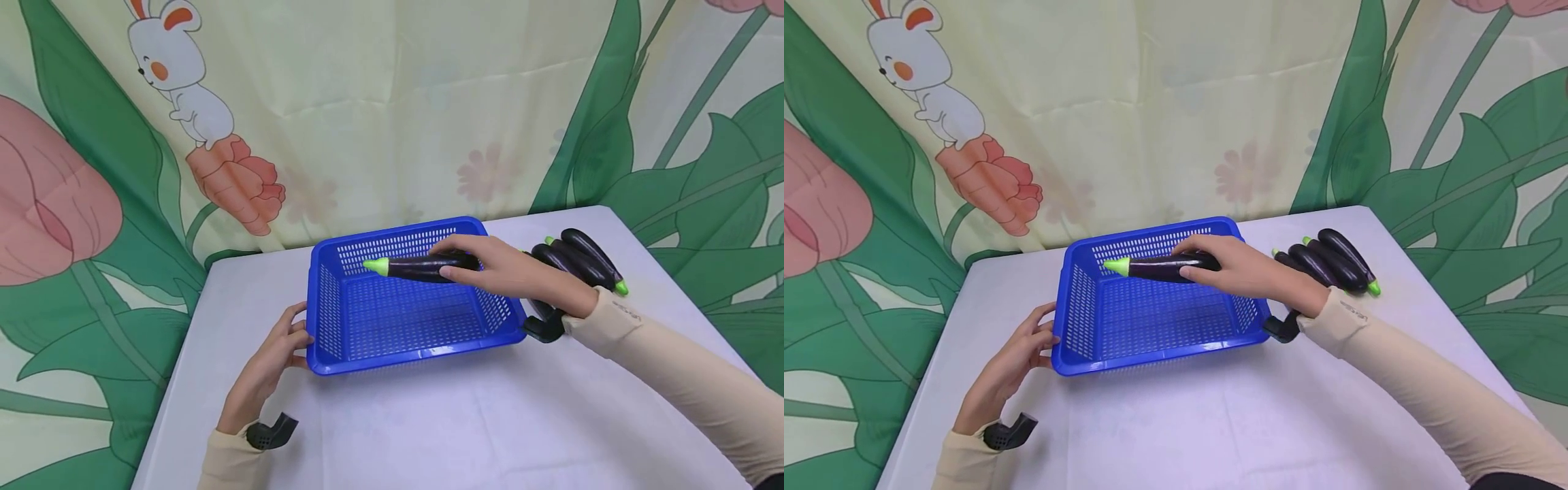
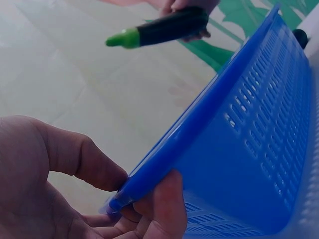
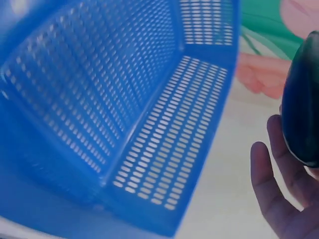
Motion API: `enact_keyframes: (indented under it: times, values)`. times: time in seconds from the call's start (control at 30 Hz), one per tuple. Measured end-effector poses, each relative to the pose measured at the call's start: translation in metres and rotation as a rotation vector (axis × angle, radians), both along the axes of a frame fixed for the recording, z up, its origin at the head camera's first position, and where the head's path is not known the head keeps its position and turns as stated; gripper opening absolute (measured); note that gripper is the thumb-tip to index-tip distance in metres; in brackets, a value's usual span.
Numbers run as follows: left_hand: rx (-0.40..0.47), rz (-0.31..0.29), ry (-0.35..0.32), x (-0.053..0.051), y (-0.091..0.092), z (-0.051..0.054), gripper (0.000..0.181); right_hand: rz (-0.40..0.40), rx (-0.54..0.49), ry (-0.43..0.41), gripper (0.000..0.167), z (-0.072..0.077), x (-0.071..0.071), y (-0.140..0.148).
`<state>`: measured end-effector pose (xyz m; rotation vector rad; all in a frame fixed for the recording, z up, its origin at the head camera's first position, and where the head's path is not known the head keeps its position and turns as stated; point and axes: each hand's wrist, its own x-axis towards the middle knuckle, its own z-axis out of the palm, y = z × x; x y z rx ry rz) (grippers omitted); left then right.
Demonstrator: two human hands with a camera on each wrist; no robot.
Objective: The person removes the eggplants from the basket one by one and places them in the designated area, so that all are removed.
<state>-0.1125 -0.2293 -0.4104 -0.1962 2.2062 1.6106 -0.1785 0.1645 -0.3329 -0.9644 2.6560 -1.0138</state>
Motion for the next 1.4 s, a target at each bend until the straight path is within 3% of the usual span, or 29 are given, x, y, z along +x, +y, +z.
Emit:
enact_keyframes:
  times: [0.27, 0.47, 0.87, 1.0, 1.17, 1.4]
  values:
    - [-0.002, 0.004, -0.009, 0.0, 0.0, 0.0, 0.076, -0.32, -0.179, -0.133, 0.039, -0.004, 0.028, 0.043]
    - [-0.003, 0.005, 0.0, -0.001, 0.001, 0.0, 0.076, -0.524, -0.338, -0.136, 0.047, -0.019, 0.047, 0.064]
    - [-0.012, 0.005, -0.007, 0.0, 0.001, 0.0, 0.078, -0.779, -0.633, -0.209, 0.045, -0.068, 0.094, 0.09]
    - [-0.005, -0.001, 0.002, 0.001, 0.001, -0.001, 0.077, -0.897, -0.583, -0.192, 0.048, -0.081, 0.107, 0.093]
    - [0.001, -0.004, 0.006, 0.001, 0.002, 0.0, 0.077, -1.051, -0.369, -0.174, 0.059, -0.096, 0.117, 0.093]
    - [-0.015, -0.005, 0.01, 0.002, 0.001, 0.001, 0.076, -1.08, -0.127, -0.075, 0.053, -0.116, 0.121, 0.093]
